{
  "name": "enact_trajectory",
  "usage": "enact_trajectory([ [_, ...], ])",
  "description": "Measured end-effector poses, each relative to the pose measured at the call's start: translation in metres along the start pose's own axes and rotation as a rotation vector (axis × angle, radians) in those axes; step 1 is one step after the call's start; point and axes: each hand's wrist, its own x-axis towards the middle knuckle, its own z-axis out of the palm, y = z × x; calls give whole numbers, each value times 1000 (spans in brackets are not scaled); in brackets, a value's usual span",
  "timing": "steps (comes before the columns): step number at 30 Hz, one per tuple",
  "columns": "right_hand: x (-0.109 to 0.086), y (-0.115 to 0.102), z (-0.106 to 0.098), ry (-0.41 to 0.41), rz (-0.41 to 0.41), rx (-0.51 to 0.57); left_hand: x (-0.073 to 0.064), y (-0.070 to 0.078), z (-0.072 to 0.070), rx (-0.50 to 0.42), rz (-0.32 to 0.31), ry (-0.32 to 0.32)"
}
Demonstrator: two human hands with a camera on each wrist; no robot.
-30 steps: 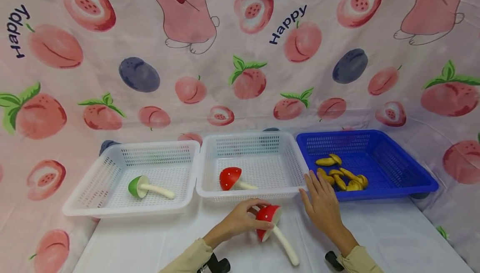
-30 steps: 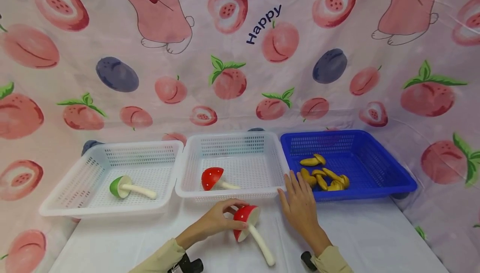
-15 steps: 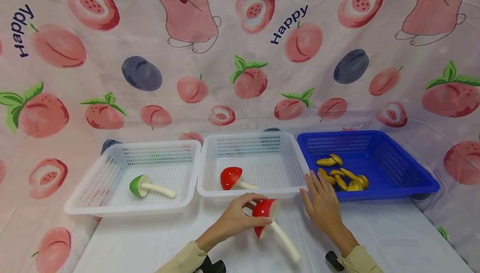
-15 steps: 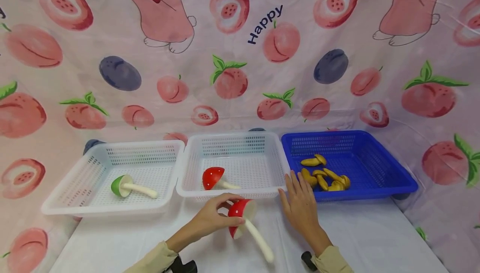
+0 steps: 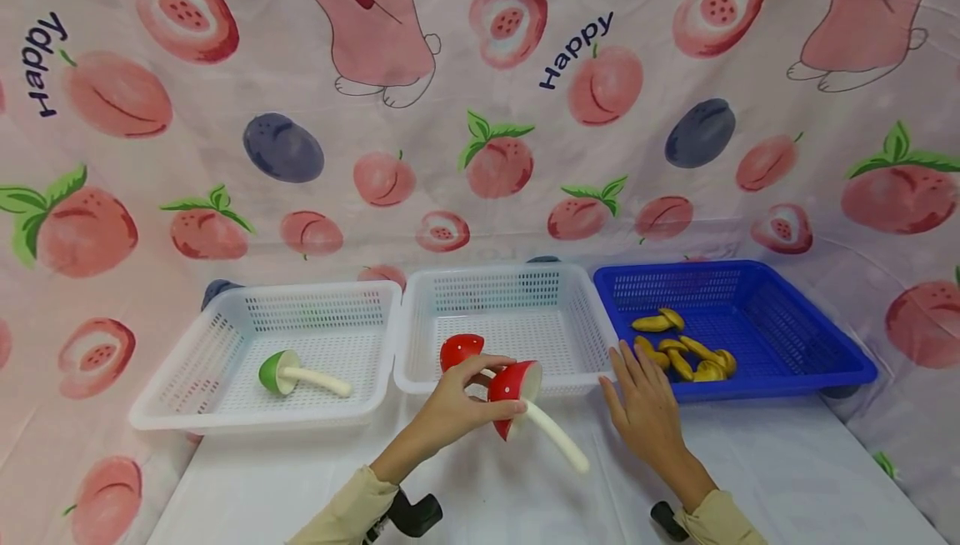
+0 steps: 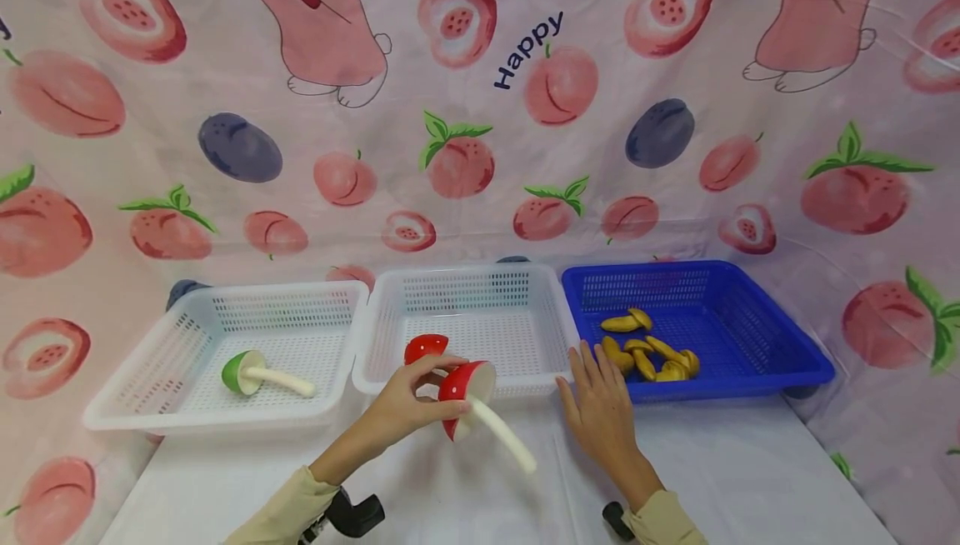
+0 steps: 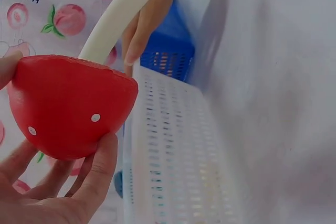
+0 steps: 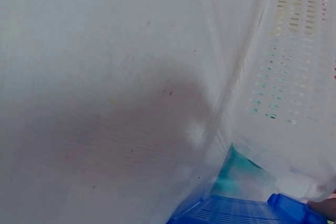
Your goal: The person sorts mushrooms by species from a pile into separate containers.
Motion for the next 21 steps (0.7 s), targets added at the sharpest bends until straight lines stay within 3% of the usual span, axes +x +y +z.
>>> enact_trajectory([
  [21, 0, 0, 1, 3, 1, -13, 19, 13, -15, 55, 41, 61],
])
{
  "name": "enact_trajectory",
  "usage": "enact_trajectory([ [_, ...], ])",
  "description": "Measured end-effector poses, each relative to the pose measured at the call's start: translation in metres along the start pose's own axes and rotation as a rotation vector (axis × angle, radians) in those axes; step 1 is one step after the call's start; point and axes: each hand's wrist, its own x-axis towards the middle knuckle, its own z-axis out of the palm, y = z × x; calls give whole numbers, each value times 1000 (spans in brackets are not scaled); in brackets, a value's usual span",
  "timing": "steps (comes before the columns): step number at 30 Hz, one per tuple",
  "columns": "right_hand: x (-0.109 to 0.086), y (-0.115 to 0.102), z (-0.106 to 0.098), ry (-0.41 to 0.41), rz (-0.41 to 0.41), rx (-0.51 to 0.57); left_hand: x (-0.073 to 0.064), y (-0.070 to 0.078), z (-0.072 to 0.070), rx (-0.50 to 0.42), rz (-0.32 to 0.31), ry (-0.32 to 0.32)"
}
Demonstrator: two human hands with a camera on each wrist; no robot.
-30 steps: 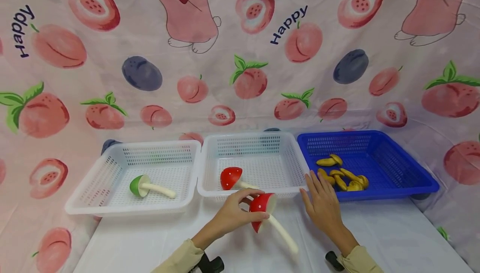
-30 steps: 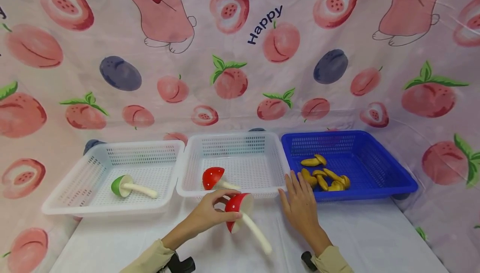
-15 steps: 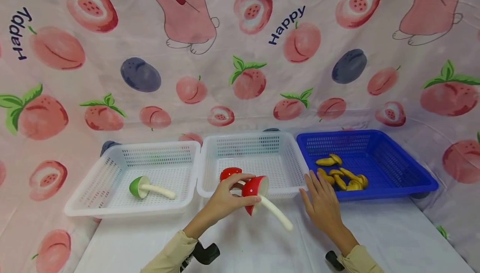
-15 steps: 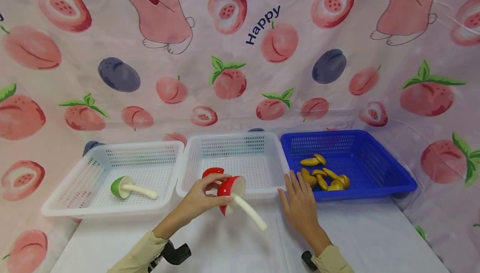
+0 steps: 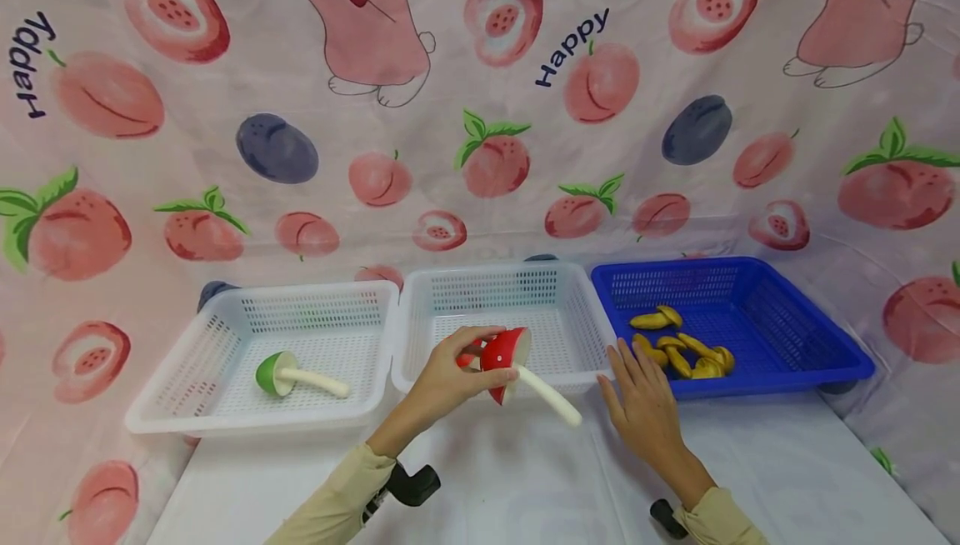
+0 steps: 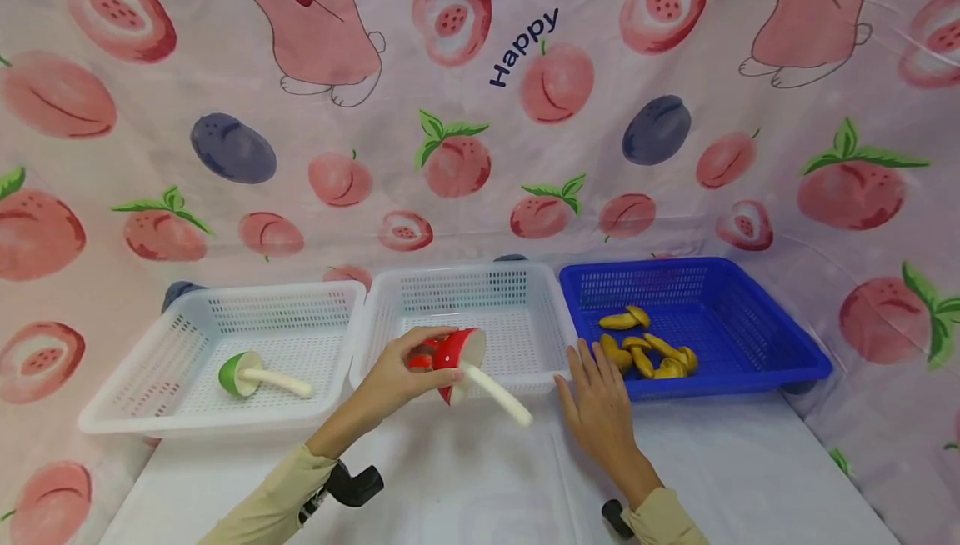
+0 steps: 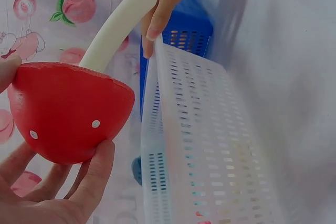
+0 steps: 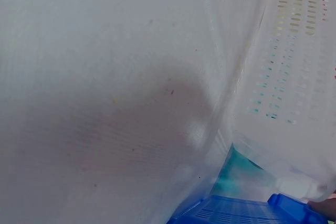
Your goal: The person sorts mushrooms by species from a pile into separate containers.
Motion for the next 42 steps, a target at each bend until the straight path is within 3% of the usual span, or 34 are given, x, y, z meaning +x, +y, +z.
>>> enact_trajectory([
  [10, -1, 1, 0, -2, -1, -6, 11, -2, -1, -24, 21, 55],
  [19, 0, 0, -2, 27, -39, 20, 24, -7, -4, -62, -55, 126],
  [31, 0, 1, -2, 2, -32, 15, 40, -17, -1, -51, -95, 148],
  [42, 0, 1, -2, 14, -34, 21, 56, -33, 10, -47, -126, 155],
])
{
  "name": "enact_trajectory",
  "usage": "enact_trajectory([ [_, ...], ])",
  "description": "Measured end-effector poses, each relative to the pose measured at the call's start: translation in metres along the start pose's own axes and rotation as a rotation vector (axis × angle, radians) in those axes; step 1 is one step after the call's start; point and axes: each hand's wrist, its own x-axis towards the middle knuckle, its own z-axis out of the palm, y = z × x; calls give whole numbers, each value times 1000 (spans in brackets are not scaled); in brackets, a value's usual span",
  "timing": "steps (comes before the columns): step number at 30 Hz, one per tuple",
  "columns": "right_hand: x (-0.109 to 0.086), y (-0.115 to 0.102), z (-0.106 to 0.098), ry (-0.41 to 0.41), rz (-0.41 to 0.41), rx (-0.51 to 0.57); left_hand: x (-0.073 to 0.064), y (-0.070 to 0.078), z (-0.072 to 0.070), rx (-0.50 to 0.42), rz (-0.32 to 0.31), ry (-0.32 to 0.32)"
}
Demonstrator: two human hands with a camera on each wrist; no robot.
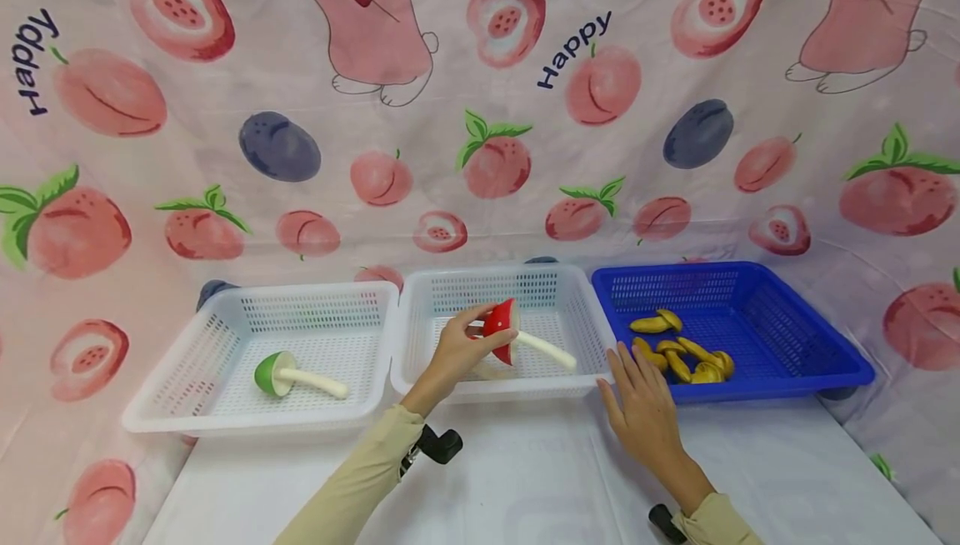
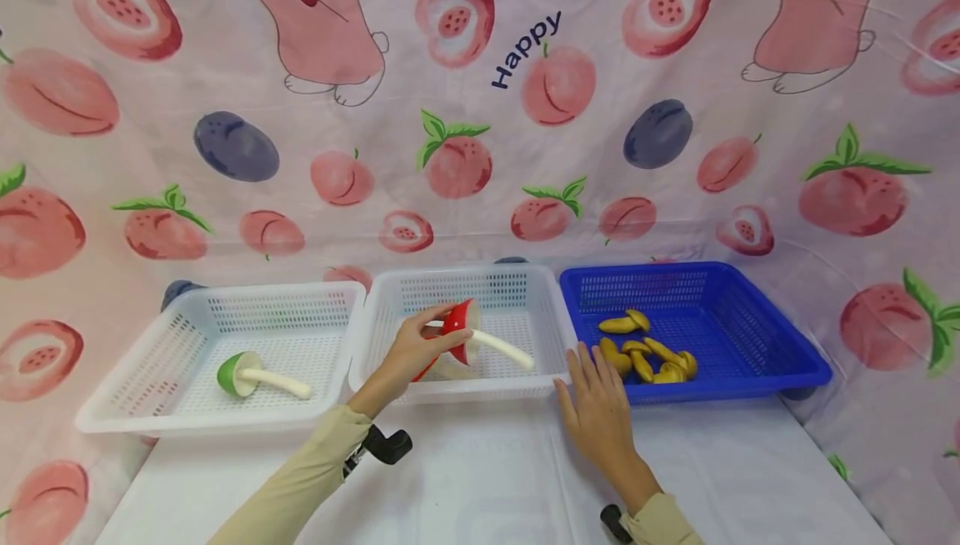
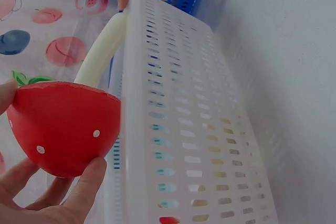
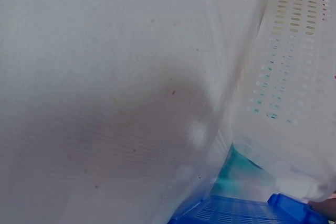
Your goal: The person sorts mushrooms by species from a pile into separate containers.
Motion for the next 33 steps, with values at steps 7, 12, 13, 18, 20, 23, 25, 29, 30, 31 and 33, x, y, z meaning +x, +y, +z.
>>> enact_trajectory([
  [7, 0, 1, 1, 12, -6, 6, 5, -5, 10, 64, -59, 20],
  [12, 0, 0, 1, 7, 0, 8, 5, -7, 16, 93, -115, 0],
  [13, 1, 0, 1, 7, 0, 8, 5, -7, 17, 99, -120, -5],
  [18, 1, 1, 1, 10, -2, 12, 8, -9, 22, 118, -132, -28],
  [20, 1, 1, 2, 11, -1, 13, 9, -10, 24, 116, -135, -31],
  [23, 1, 1, 2, 9, 3, 13, 11, -11, 27, 123, -134, -31],
  [25, 1, 1, 2, 7, 5, 12, 12, -13, 28, 135, -130, -33],
  [29, 1, 0, 2, 7, 3, 8, 14, -14, 31, 199, -141, -45],
  [30, 1, 0, 1, 8, 1, 8, 14, -14, 31, 214, -146, -50],
  [31, 1, 0, 1, 11, 0, 8, 14, -14, 31, 227, -150, -53],
  [33, 1, 0, 1, 16, -3, 10, 15, -14, 32, 238, -153, -54],
])
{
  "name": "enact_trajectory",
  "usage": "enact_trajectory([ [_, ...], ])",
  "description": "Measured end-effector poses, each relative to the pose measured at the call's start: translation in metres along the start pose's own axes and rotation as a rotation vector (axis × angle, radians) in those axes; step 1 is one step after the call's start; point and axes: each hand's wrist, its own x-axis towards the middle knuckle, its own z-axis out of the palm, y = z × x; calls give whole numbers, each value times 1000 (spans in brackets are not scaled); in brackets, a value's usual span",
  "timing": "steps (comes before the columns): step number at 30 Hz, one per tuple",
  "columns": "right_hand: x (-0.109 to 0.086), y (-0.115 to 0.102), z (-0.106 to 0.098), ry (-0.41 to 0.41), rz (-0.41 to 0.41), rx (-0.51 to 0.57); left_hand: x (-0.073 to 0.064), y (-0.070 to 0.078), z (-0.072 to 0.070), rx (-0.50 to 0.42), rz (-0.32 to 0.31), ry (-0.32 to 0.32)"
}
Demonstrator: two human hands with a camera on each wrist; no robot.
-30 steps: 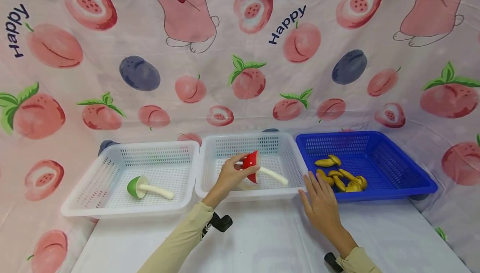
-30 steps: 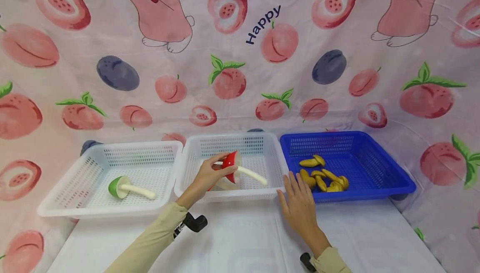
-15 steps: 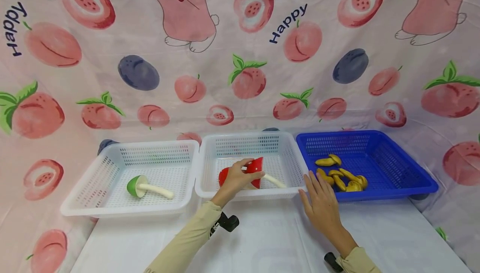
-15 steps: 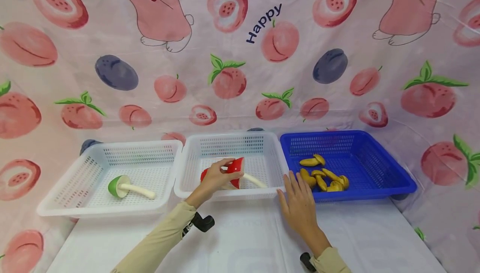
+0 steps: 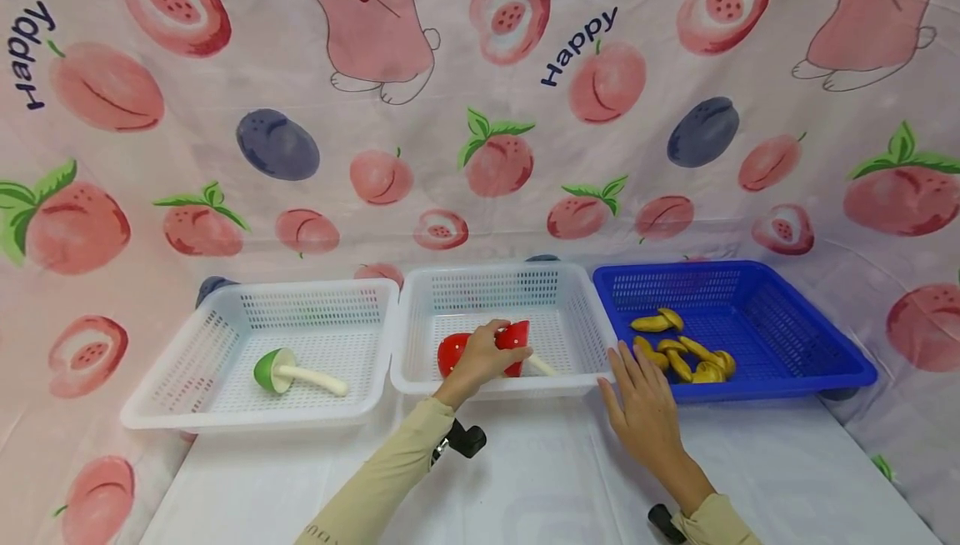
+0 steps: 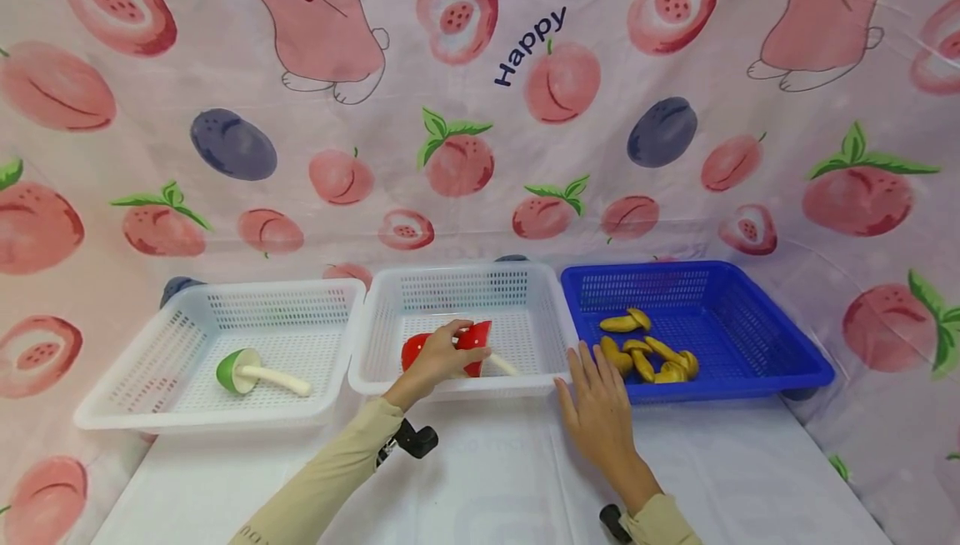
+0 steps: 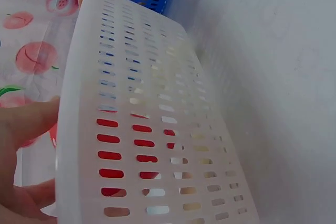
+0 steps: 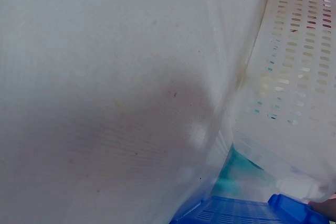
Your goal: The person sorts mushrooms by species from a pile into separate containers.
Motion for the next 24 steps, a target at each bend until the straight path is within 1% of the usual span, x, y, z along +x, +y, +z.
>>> enact_trajectory([
  [3, 0, 0, -1, 6, -1, 2, 2, 0, 1, 12, 13, 11],
  [9, 0, -1, -1, -1, 1, -1, 0, 2, 4, 89, 38, 54],
  [11, 0, -1, -1, -1, 0, -2, -1, 3, 4, 101, 46, 62],
  [19, 0, 1, 0, -3, -1, -4, -4, 5, 0, 63, 89, 59],
  [24, -1, 2, 0, -9, 2, -10, -6, 8, -3, 50, 90, 27],
])
